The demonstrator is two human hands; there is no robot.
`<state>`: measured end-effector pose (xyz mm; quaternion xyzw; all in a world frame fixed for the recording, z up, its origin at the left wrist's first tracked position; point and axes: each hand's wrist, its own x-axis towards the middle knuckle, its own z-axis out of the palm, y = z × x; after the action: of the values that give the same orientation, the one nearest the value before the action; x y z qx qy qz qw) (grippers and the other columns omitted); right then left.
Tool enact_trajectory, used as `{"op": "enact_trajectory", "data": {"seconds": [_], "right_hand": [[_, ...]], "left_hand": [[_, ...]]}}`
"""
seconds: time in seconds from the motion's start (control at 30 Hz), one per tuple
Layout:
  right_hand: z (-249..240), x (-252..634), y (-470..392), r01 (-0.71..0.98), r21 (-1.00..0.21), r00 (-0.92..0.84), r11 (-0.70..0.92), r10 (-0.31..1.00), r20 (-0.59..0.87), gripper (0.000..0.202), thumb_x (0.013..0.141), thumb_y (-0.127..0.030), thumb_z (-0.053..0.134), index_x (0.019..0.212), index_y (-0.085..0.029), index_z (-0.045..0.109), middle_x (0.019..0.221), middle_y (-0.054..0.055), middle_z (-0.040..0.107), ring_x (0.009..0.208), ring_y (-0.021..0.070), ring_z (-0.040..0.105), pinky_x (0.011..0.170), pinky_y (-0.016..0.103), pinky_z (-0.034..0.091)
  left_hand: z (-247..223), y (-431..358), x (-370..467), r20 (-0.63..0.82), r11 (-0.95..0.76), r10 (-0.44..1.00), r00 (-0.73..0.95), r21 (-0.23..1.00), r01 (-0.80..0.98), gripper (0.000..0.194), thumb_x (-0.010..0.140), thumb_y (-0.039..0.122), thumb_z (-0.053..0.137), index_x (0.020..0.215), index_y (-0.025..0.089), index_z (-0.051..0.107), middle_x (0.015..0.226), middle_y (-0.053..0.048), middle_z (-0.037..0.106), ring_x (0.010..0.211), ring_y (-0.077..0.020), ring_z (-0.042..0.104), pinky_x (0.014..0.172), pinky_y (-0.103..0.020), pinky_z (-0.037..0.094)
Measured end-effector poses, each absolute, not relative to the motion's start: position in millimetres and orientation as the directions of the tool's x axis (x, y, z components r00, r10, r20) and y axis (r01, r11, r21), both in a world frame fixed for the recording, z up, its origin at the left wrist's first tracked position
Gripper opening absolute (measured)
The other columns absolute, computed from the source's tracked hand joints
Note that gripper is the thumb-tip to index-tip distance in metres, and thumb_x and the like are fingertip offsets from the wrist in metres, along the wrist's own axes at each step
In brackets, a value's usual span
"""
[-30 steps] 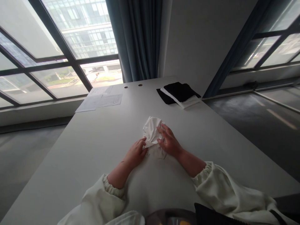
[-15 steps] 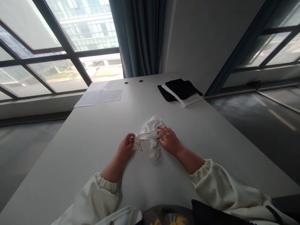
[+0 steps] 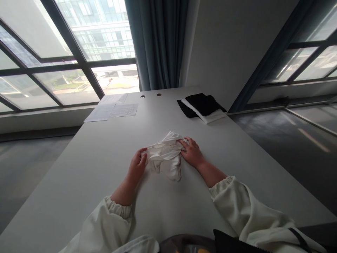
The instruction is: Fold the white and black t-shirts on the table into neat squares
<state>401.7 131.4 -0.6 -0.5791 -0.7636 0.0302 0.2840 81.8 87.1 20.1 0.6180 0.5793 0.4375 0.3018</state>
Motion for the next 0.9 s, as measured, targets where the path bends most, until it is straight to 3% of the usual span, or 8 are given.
{"op": "enact_trajectory", "data": {"seconds": [0.13,0.27,0.33,0.43,0.53,0.63,0.77,0.9], "right_hand": [[15.5,376.6,111.4,0.782,-0.413,-0.235,0.468,0.834,0.5,0.059,0.086,-0.007,0.055,0.14,-0.026,0.069,0.132,0.013,0.061,0.124,0.033,0.055,0.113,0.05,0.045],[17.9,332.4,92.6,0.63,-0.5,-0.42,0.594,0.802,0.424,0.048,0.094,-0.023,0.063,0.142,-0.026,0.066,0.126,0.011,0.063,0.115,0.03,0.058,0.11,0.047,0.049],[13.5,316.6,91.1,0.608,-0.53,-0.457,0.592,0.806,0.376,0.034,0.092,-0.028,0.072,0.126,-0.025,0.075,0.131,0.012,0.061,0.119,0.0308,0.058,0.111,0.049,0.048],[8.3,312.4,95.5,0.531,-0.587,-0.493,0.611,0.786,0.373,0.014,0.089,-0.022,0.073,0.102,-0.024,0.077,0.128,0.012,0.065,0.121,0.0303,0.06,0.111,0.05,0.048],[10.2,327.3,99.5,0.332,-0.723,-0.48,0.606,0.768,0.423,0.013,0.09,-0.018,0.066,0.101,-0.024,0.071,0.122,0.009,0.072,0.117,0.0258,0.067,0.105,0.043,0.052],[17.5,352.2,100.9,0.242,-0.807,-0.361,0.539,0.822,0.441,0.017,0.09,-0.022,0.064,0.106,-0.025,0.068,0.117,0.007,0.078,0.11,0.0236,0.073,0.098,0.039,0.056],[23.9,395.5,105.7,0.384,-0.828,-0.07,0.408,0.907,0.415,0.016,0.087,-0.036,0.069,0.097,-0.024,0.07,0.098,0.004,0.08,0.09,0.023,0.073,0.084,0.034,0.056],[20.1,442.1,113.5,0.483,-0.85,0.187,0.21,0.923,0.335,0.022,0.084,-0.045,0.068,0.086,-0.023,0.069,0.077,0.001,0.074,0.073,0.0209,0.066,0.071,0.031,0.051]], "left_hand": [[16.5,89.4,82.5,0.148,-0.096,0.984,-0.098,0.909,0.406,0.053,0.091,0.054,0.06,0.129,0.018,0.064,0.068,0.007,0.045,0.061,-0.0148,0.045,0.062,-0.027,0.038],[10.5,89.6,86.9,0.137,-0.11,0.989,-0.05,0.925,0.364,0.049,0.083,0.049,0.068,0.122,0.02,0.061,0.077,0.004,0.057,0.061,-0.013,0.049,0.061,-0.025,0.04],[8.0,90.4,87.0,0.128,-0.093,0.988,-0.088,0.942,0.324,0.043,0.084,0.048,0.066,0.116,0.021,0.058,0.072,0.006,0.054,0.057,-0.0116,0.046,0.057,-0.024,0.038],[5.5,93.5,82.4,0.057,-0.014,0.984,-0.169,0.969,0.247,0.036,0.087,0.047,0.061,0.113,0.024,0.052,0.061,0.012,0.042,0.047,-0.0099,0.04,0.049,-0.021,0.031],[6.0,98.2,71.3,0.012,0.038,0.984,-0.179,0.961,0.273,0.029,0.088,0.042,0.059,0.11,0.025,0.052,0.056,0.014,0.036,0.041,-0.0091,0.035,0.046,-0.02,0.027],[11.0,102.6,53.2,0.037,0.036,0.98,-0.194,0.932,0.361,0.03,0.084,0.038,0.059,0.11,0.024,0.054,0.059,0.012,0.042,0.043,-0.0095,0.039,0.047,-0.02,0.03],[23.4,106.2,19.0,0.155,-0.024,0.96,-0.232,0.873,0.487,0.046,0.08,0.036,0.061,0.124,0.023,0.059,0.079,0.005,0.059,0.056,-0.0111,0.052,0.056,-0.023,0.042],[35.8,106.0,-19.9,0.121,0.049,0.97,-0.213,0.756,0.652,0.035,0.078,0.038,0.061,0.108,0.023,0.072,0.071,0.003,0.061,0.062,-0.015,0.055,0.06,-0.025,0.043]]}}
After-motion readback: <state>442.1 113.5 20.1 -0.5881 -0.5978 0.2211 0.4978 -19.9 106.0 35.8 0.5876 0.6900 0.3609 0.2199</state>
